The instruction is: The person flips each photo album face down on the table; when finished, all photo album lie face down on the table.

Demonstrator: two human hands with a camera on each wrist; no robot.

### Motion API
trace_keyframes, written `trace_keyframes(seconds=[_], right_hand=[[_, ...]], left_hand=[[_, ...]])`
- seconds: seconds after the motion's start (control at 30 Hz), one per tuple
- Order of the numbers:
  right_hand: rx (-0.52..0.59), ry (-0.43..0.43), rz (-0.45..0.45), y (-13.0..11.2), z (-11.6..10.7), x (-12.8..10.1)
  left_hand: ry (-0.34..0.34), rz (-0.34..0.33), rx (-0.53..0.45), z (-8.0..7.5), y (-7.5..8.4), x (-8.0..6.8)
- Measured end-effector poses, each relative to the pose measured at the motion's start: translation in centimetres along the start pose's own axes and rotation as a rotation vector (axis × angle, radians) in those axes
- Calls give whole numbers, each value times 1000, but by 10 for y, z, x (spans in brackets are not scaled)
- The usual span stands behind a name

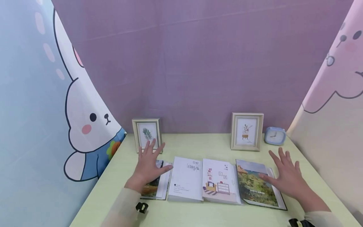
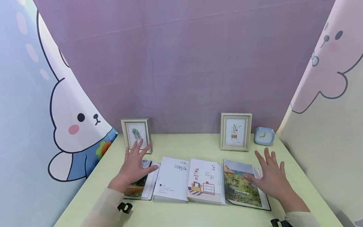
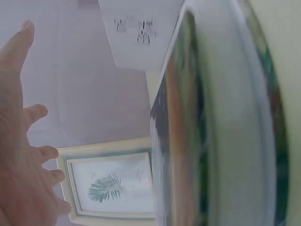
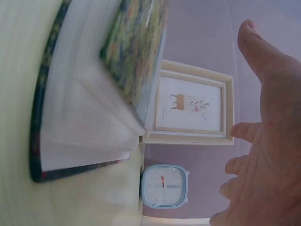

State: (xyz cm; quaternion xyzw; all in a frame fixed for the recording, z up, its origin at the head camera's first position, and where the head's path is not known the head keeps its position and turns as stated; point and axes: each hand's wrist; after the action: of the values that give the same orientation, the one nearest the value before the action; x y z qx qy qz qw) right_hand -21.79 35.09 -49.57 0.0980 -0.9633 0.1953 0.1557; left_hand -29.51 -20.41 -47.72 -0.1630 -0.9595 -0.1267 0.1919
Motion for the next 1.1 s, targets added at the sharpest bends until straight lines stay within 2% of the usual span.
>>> trace_keyframes(seconds=[0.23, 0.5, 0.73, 0.87, 1.1], right_hand=[[26, 9, -15, -5, -3, -11], [53, 13, -13, -12, -5, -26], [79, -4, 13, -14, -5, -42], [102, -7, 8, -16, -3, -50], [157, -51, 6, -23, 3, -59]], left_hand=[[-7, 7, -71, 5, 19, -6], [3, 72, -137, 14, 44, -10], [-69, 82, -200, 20, 67, -10], [-82, 93, -253, 24, 82, -11], [-132, 97, -425, 30, 114, -13]])
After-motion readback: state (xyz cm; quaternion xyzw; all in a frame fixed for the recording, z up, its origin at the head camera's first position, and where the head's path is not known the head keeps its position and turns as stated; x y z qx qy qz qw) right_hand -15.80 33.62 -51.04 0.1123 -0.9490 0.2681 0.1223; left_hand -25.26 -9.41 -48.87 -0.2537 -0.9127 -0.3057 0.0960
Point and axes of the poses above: each hand's wrist, its own x-axis towards the middle knuckle, its own z-axis out of the palm, y = z × x, and after that the axes turned 1 degree about x, right-handed
